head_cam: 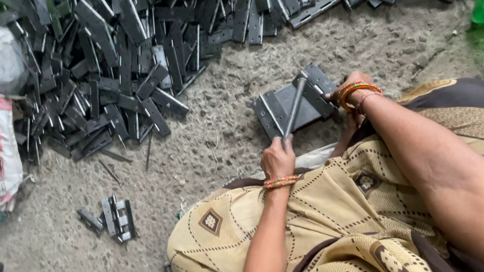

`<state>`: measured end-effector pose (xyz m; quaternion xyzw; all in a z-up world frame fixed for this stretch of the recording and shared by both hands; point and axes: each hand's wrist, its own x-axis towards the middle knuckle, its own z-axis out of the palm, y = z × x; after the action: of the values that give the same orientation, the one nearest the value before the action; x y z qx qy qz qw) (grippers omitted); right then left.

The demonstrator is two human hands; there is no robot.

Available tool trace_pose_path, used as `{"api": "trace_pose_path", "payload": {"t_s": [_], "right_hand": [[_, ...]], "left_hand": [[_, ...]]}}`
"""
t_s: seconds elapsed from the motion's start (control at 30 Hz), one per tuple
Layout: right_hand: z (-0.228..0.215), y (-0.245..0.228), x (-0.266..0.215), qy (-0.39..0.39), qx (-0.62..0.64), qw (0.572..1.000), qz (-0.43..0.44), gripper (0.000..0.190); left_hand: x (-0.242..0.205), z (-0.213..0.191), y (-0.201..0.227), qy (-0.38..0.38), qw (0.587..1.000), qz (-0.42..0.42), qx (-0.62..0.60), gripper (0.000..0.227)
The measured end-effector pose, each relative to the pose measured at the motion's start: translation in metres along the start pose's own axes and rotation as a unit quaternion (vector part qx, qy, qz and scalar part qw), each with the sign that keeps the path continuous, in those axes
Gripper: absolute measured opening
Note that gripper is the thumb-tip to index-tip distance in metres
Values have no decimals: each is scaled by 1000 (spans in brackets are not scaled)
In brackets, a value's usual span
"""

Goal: The person sits on the floor and assembles metal hinges by placing them on a metal block, inserting a pin, and tapping it with a metal rod. The person repeats this process for multiple hinge units, moving finished pieces aside.

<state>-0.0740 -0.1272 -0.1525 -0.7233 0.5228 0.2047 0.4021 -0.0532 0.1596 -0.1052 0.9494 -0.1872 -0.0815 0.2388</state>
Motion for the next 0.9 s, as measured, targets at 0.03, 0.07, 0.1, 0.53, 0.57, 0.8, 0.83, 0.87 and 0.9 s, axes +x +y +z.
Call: {"api": "trace_pose_path", "payload": {"t_s": [0.03,0.07,0.1,0.53,0.57,0.8,0.83,0.87,0.9], "right_hand": [[-4,-4,2,4,3,1000,-12,64],[-7,-9,3,9,5,1000,-25,65],[-8,-11,2,-7,2,999,-38,64],[8,-34,-4,-111,108,975,-157,59],[14,-36,-4,-127,145,967,-165,58],[45,-49,-12,-199,159,940,-226,41],[46,-48,-14,-200,170,938,-226,40],[46,-49,-15,-200,181,936,-226,39],[46,-48,-16,-203,183,935,-227,39]], "left_hand": [[11,4,-8,25,999,-7,-22,43],[20,8,-19,19,994,-91,-56,45],[24,12,-30,8,980,-176,-89,48],[61,68,-127,82,896,-418,-127,41],[60,63,-121,87,900,-410,-116,39],[44,6,-57,208,930,-302,-6,32],[44,0,-48,251,931,-263,15,36],[45,-5,-40,209,943,-259,-18,34],[47,-7,-32,166,951,-254,-51,31]]}}
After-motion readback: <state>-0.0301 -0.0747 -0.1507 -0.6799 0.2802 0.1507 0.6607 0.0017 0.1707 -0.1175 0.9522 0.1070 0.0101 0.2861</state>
